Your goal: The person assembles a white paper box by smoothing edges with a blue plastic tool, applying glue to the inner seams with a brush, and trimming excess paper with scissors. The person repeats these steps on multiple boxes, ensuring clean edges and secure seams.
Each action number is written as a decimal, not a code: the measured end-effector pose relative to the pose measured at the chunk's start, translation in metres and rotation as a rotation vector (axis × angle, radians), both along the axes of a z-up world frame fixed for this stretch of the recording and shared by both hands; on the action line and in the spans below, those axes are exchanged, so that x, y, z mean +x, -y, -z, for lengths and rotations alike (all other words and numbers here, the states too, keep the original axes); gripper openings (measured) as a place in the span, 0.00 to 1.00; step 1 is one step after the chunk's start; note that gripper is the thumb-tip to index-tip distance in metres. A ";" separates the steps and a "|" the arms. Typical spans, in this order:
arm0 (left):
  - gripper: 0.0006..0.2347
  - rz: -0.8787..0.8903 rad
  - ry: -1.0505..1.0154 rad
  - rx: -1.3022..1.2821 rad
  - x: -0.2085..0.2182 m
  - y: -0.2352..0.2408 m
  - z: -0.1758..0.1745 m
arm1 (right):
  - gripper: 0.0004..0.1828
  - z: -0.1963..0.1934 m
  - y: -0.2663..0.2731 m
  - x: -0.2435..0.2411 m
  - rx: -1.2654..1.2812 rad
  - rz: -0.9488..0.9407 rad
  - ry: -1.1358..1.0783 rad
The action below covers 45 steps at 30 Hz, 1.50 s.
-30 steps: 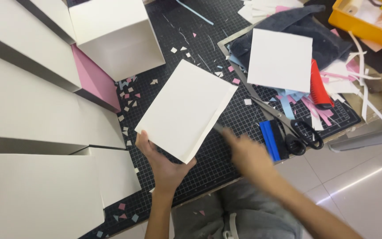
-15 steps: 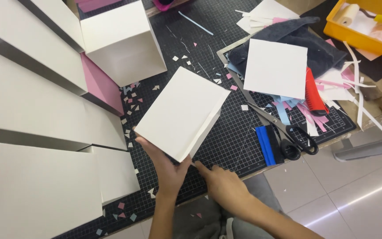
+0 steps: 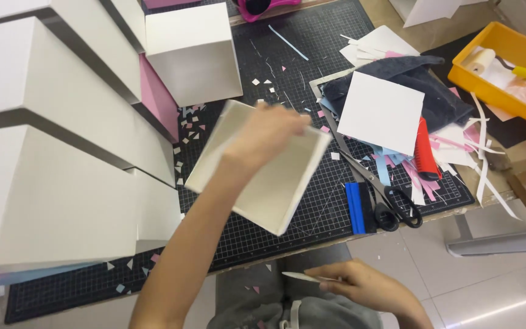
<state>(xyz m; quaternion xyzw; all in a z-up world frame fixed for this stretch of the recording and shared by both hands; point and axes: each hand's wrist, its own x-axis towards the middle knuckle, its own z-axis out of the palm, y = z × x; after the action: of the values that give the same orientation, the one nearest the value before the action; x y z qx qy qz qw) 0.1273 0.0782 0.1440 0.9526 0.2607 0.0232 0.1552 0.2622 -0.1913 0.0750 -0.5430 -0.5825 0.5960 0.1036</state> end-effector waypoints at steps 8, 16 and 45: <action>0.24 -0.091 -0.091 0.109 0.008 0.068 -0.001 | 0.21 0.026 0.033 0.040 -0.053 0.436 0.061; 0.38 -0.195 -0.143 -0.605 0.002 0.102 -0.021 | 0.22 0.000 0.003 0.027 0.338 1.047 -0.062; 0.50 -0.013 0.058 -1.223 -0.039 0.058 0.010 | 0.13 0.074 -0.074 0.074 1.326 0.609 0.902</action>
<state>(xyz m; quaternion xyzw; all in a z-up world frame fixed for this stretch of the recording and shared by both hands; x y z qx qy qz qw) 0.0882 0.0201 0.1340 0.6884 0.2283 -0.1040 0.6806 0.3360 -0.1173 0.0011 -0.6880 -0.6248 -0.1945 0.3138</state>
